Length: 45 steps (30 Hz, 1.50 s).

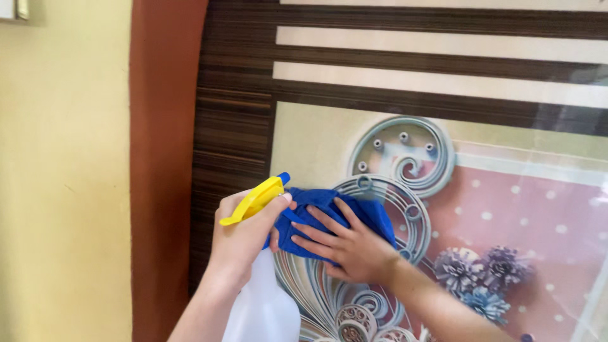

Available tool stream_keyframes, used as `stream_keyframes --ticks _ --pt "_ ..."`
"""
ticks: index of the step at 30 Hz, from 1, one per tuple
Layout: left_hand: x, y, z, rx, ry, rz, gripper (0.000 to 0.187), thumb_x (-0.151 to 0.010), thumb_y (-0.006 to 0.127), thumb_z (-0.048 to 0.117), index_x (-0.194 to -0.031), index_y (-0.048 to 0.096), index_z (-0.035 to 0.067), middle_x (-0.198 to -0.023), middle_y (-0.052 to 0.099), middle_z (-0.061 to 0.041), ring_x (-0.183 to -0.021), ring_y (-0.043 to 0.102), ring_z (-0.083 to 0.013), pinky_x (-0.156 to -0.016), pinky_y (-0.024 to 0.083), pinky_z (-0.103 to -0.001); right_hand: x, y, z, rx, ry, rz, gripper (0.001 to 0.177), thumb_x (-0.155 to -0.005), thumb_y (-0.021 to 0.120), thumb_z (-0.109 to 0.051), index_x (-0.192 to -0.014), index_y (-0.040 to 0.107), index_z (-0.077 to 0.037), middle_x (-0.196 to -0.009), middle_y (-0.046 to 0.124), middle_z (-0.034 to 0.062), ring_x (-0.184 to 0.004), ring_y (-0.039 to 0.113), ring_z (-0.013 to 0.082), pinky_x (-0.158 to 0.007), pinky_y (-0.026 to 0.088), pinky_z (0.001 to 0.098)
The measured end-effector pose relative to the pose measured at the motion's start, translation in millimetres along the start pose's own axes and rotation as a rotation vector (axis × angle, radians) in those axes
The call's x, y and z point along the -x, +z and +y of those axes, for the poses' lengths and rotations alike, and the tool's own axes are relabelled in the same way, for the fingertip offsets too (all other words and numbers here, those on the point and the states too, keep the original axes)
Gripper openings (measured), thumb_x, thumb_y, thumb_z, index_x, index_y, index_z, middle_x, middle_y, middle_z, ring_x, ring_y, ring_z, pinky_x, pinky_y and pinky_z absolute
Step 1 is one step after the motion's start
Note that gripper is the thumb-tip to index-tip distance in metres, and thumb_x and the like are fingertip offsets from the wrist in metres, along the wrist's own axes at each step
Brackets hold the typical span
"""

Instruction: The person sprays a glass door with a cleaning solution and wipes it with a blue cloth. Then the person moves to a wooden chair and wipes the seat with the same cloth.

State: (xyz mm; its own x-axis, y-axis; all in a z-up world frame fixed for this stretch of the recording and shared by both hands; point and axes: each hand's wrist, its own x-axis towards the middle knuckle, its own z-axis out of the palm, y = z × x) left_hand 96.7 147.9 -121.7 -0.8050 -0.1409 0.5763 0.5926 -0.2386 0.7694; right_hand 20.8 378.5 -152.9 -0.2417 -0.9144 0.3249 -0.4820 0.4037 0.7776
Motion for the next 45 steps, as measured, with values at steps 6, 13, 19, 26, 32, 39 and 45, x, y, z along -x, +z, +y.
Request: stream_keyframes --ticks 6,13,19,26,32,39,45 --pt "7.6 9.0 4.9 -0.072 -0.035 -0.040 0.021 -0.085 0.075 0.017 -0.084 0.077 -0.003 -0.064 0.067 -0.008 -0.040 0.049 -0.0115 -0.039 0.039 -0.028 12.2 -37.4 56.0 0.093 0.018 0.015 0.083 -0.082 0.062 -0.051 -0.156 0.032 -0.032 -0.164 0.029 0.0002 -0.151 0.022 0.0314 -0.118 0.010 0.0678" --pt "10.8 26.2 3.1 -0.079 -0.046 -0.041 0.020 -0.083 0.075 0.017 -0.082 0.077 -0.002 -0.067 0.071 -0.006 -0.040 0.050 -0.0110 -0.039 0.040 -0.028 27.4 -102.5 128.8 0.336 0.344 0.210 0.073 -0.084 0.061 -0.040 -0.154 0.047 -0.029 -0.165 0.038 0.0045 -0.151 0.030 0.0355 -0.117 0.016 0.0683" --pt "7.9 38.9 -3.9 -0.034 -0.078 -0.052 0.020 -0.082 0.075 0.016 -0.086 0.077 -0.003 -0.073 0.076 -0.007 -0.041 0.051 -0.0107 -0.039 0.040 -0.028 33.1 -111.2 139.5 0.366 0.399 0.326 0.062 -0.094 0.057 -0.037 -0.155 0.054 -0.026 -0.168 0.040 0.0065 -0.155 0.030 0.0383 -0.121 0.015 0.0665" --pt "3.1 52.0 -11.3 -0.024 -0.078 -0.070 0.021 -0.082 0.074 0.014 -0.089 0.077 -0.005 -0.077 0.076 -0.009 -0.041 0.051 -0.0115 -0.039 0.040 -0.028 64.7 -91.1 107.4 0.273 0.288 0.190 0.071 -0.083 0.056 -0.043 -0.153 0.047 -0.027 -0.163 0.038 0.0070 -0.149 0.030 0.0395 -0.117 0.013 0.0690" --pt "9.0 64.7 -22.2 -0.016 -0.108 -0.082 0.019 -0.080 0.073 0.014 -0.090 0.076 -0.002 -0.080 0.078 -0.007 -0.040 0.050 -0.0127 -0.038 0.039 -0.027 109.9 -63.9 62.6 0.183 0.127 0.008 0.075 -0.083 0.058 -0.047 -0.154 0.038 -0.031 -0.163 0.033 0.0013 -0.150 0.027 0.0322 -0.117 0.015 0.0672" --pt "18.0 76.8 -23.3 0.035 -0.111 -0.147 0.018 -0.082 0.073 0.015 -0.088 0.074 -0.002 -0.080 0.077 -0.009 -0.040 0.050 -0.0126 -0.038 0.040 -0.028 140.5 -64.3 70.8 0.024 -0.185 -0.238 0.093 -0.073 0.070 -0.053 -0.156 0.035 -0.028 -0.164 0.031 -0.0019 -0.149 0.026 0.0295 -0.115 0.014 0.0676" --pt "26.6 83.5 -23.5 0.008 -0.136 -0.114 0.019 -0.082 0.075 0.015 -0.089 0.074 -0.002 -0.080 0.077 -0.009 -0.040 0.051 -0.0128 -0.037 0.039 -0.029 154.2 -94.2 121.8 0.100 -0.178 -0.115 0.086 -0.076 0.064 -0.063 -0.153 0.036 -0.034 -0.160 0.033 -0.0032 -0.145 0.028 0.0284 -0.115 0.015 0.0672"
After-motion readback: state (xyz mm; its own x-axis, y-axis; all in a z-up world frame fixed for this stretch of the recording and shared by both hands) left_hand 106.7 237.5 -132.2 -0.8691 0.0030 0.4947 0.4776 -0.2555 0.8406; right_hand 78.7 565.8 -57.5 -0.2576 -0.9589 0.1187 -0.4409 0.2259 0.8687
